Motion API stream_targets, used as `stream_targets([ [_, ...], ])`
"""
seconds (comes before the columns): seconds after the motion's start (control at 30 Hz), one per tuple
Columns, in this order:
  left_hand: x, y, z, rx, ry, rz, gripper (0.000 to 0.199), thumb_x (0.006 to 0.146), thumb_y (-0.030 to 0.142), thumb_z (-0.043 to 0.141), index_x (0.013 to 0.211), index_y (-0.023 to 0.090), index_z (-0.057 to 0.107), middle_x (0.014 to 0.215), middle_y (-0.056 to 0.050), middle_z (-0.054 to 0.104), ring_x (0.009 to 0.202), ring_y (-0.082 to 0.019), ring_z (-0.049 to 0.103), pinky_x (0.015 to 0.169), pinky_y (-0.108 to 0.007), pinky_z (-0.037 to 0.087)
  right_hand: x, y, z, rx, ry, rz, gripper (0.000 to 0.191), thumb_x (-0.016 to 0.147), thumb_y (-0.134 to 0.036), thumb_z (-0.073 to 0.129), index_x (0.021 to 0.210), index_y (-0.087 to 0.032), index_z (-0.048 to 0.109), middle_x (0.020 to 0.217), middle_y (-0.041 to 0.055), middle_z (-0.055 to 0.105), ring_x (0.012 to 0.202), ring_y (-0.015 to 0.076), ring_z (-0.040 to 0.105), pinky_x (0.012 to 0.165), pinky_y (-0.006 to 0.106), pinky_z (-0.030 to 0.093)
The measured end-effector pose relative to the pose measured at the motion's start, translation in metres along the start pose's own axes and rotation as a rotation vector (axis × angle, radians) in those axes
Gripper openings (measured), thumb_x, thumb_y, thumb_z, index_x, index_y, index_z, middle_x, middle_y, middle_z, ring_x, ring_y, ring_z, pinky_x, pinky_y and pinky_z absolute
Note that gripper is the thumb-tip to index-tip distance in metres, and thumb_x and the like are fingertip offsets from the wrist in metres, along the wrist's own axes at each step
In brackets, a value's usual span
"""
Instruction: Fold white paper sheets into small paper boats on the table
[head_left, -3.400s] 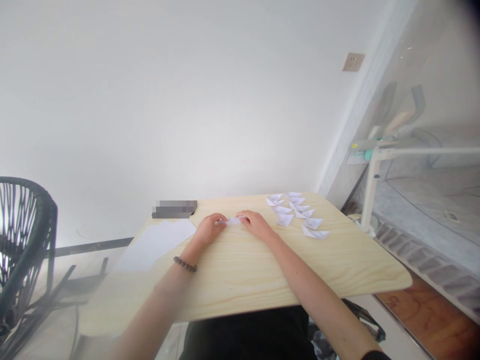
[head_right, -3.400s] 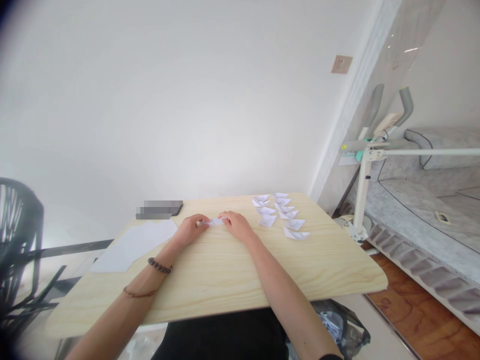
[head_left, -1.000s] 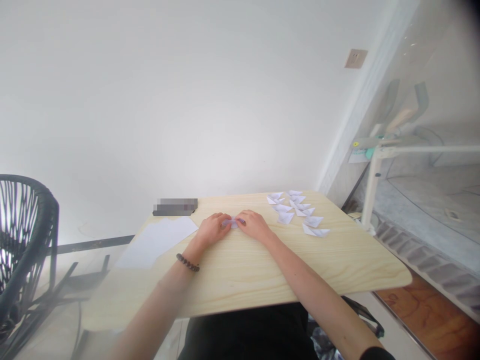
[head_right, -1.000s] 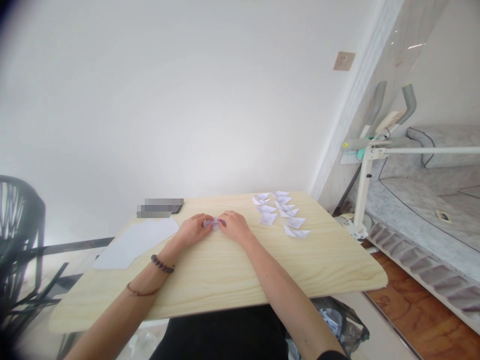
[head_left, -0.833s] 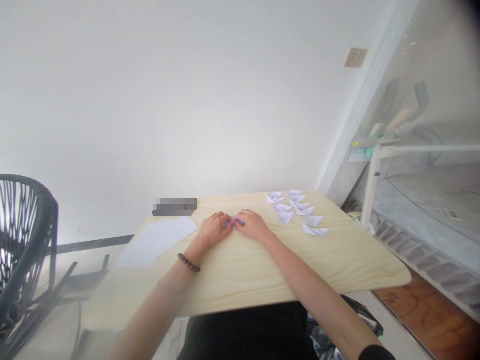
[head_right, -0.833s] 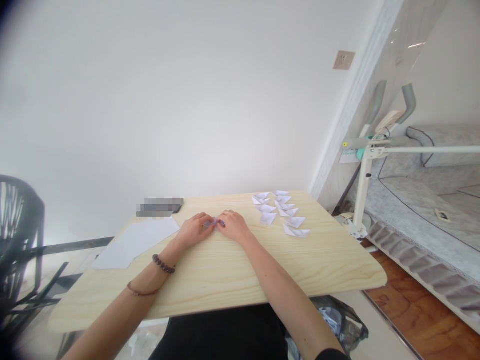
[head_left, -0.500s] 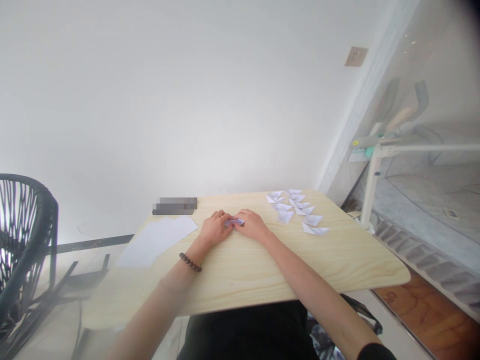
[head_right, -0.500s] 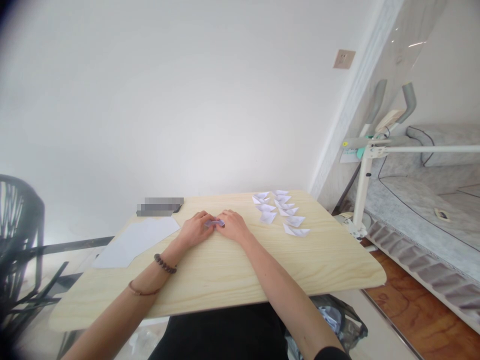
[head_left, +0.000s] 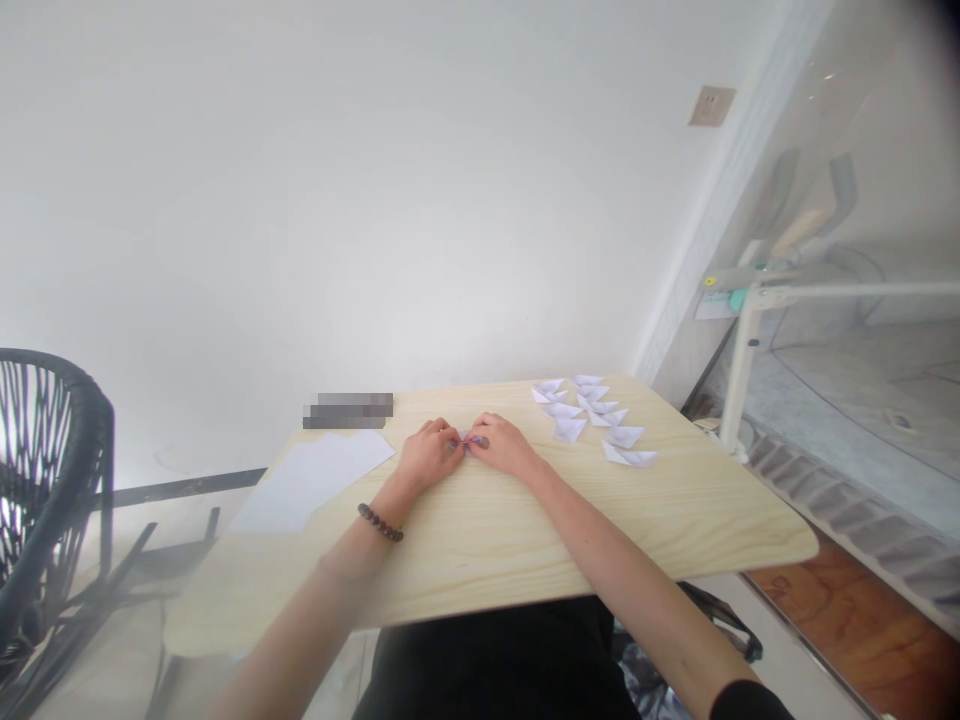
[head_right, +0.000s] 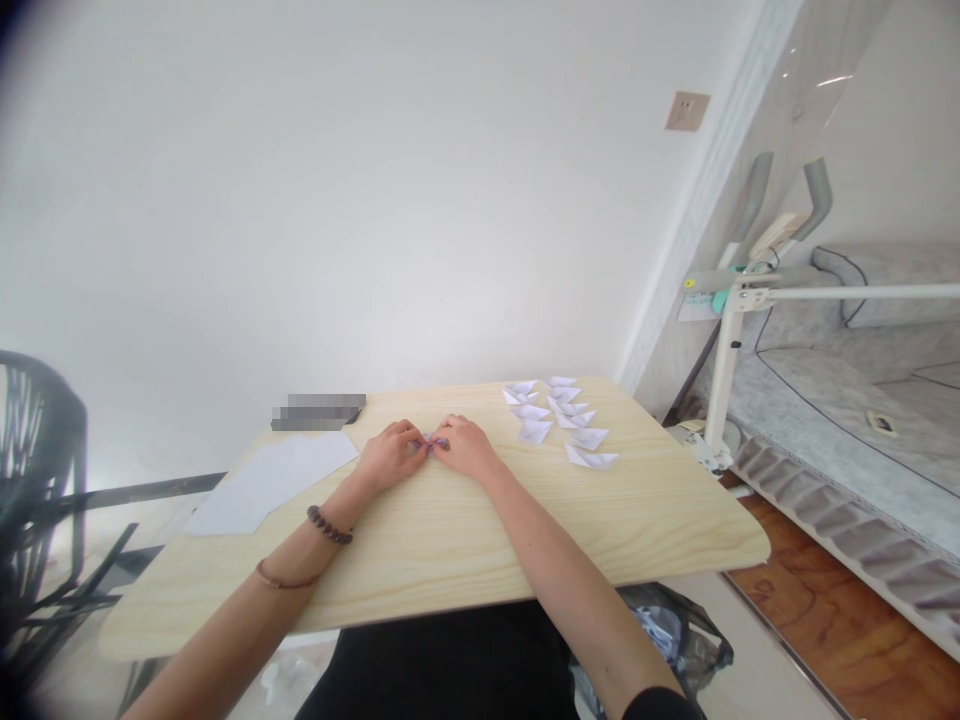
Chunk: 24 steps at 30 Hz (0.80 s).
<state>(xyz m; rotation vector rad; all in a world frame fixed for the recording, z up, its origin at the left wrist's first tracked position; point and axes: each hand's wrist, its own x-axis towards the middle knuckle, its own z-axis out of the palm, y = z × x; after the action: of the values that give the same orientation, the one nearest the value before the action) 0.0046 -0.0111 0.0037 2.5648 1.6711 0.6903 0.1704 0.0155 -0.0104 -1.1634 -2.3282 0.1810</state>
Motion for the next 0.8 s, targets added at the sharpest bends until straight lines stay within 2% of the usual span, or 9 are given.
stream_targets([
  [0.3,0.0014,0.0026,-0.0005,0.016,-0.018,-0.058,0.022,0.074,0.038,0.047,0.082,0.022,0.06,0.088,-0.005,0.056,0.089,-0.019,0.049,0.072,-0.027,0.04,-0.0006,-0.0043,-0.0022,-0.043,-0.002,0.026,0.017,0.074,-0.022,0.052,0.088,-0.021,0.062,0.09,0.0027,0.056,0.09,0.0135,0.047,0.081,0.024,0.035],
  [0.6,0.0007,0.0009,0.0029,0.022,0.018,-0.019,0.024,0.076,0.038,0.045,0.09,0.027,0.06,0.091,-0.003,0.055,0.088,-0.019,0.051,0.071,-0.028,0.041,0.0008,-0.0019,0.0009,-0.065,0.001,0.026,0.016,0.074,-0.025,0.052,0.085,-0.023,0.063,0.09,0.0016,0.058,0.089,0.0141,0.047,0.081,0.024,0.035],
  [0.8,0.0015,0.0016,0.0026,0.022,-0.015,-0.045,0.025,0.076,0.038,0.045,0.087,0.024,0.062,0.092,-0.004,0.055,0.089,-0.019,0.051,0.069,-0.027,0.041,0.0008,-0.0021,-0.0002,-0.088,-0.003,0.018,0.016,0.075,-0.027,0.051,0.084,-0.023,0.063,0.089,0.0015,0.058,0.087,0.0145,0.047,0.079,0.024,0.036],
])
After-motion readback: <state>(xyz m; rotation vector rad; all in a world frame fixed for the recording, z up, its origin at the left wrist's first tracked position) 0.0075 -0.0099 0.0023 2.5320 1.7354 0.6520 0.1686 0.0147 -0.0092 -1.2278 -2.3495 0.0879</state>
